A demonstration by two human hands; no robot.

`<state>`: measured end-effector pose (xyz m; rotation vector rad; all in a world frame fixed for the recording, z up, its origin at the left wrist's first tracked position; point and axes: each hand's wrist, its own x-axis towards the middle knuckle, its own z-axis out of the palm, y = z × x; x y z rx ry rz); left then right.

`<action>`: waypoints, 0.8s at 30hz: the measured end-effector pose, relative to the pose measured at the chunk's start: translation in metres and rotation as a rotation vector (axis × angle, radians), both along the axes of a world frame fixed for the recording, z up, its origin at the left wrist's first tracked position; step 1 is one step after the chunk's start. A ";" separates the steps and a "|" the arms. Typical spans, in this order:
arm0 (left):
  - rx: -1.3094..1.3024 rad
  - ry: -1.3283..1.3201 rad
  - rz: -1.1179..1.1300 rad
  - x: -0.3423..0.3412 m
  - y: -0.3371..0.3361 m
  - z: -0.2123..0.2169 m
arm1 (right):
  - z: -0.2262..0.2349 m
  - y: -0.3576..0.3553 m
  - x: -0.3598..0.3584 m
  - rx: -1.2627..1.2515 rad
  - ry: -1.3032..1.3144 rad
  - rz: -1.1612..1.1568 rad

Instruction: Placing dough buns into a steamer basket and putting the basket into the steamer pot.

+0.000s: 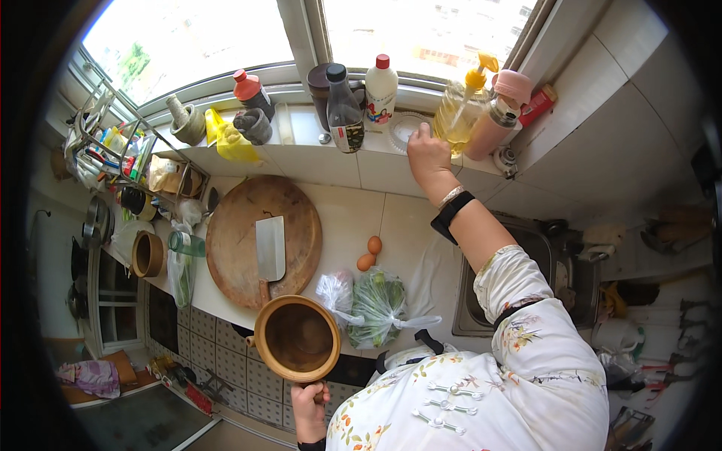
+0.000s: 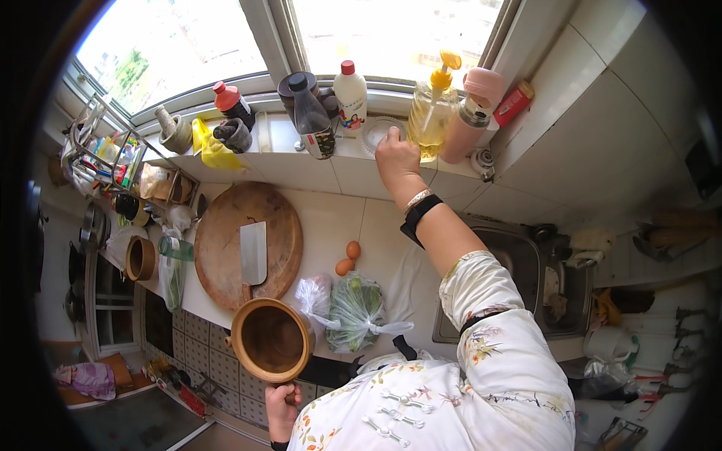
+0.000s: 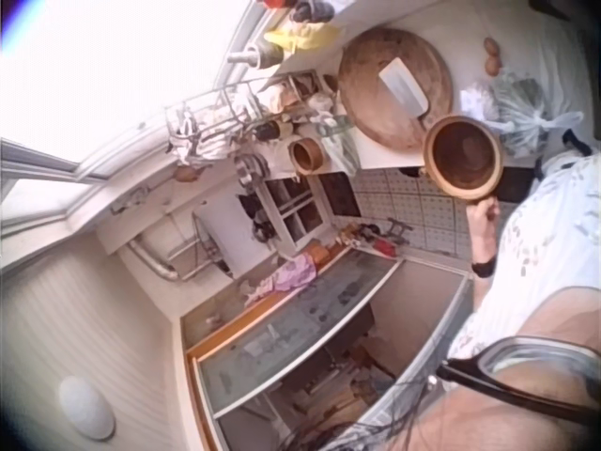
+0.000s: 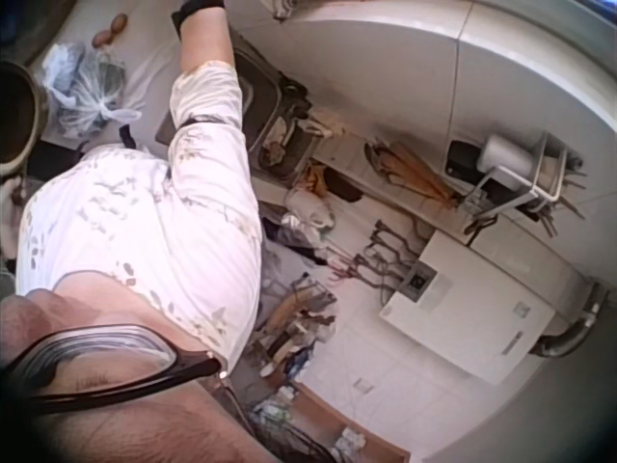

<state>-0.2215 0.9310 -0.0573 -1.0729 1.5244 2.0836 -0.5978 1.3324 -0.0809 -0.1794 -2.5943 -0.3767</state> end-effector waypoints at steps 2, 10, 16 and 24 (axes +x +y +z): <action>-0.012 -0.011 0.009 0.008 -0.005 -0.003 | 0.017 -0.016 0.031 -0.098 -0.038 0.045; -0.020 0.001 0.059 0.005 0.003 -0.002 | 0.056 -0.004 0.081 -0.756 0.095 0.498; -0.005 -0.022 0.033 0.012 0.002 -0.001 | 0.053 0.007 0.020 -0.068 0.304 0.671; -0.028 0.200 -0.272 -0.006 0.025 0.021 | 0.029 0.018 0.048 -0.118 0.042 0.467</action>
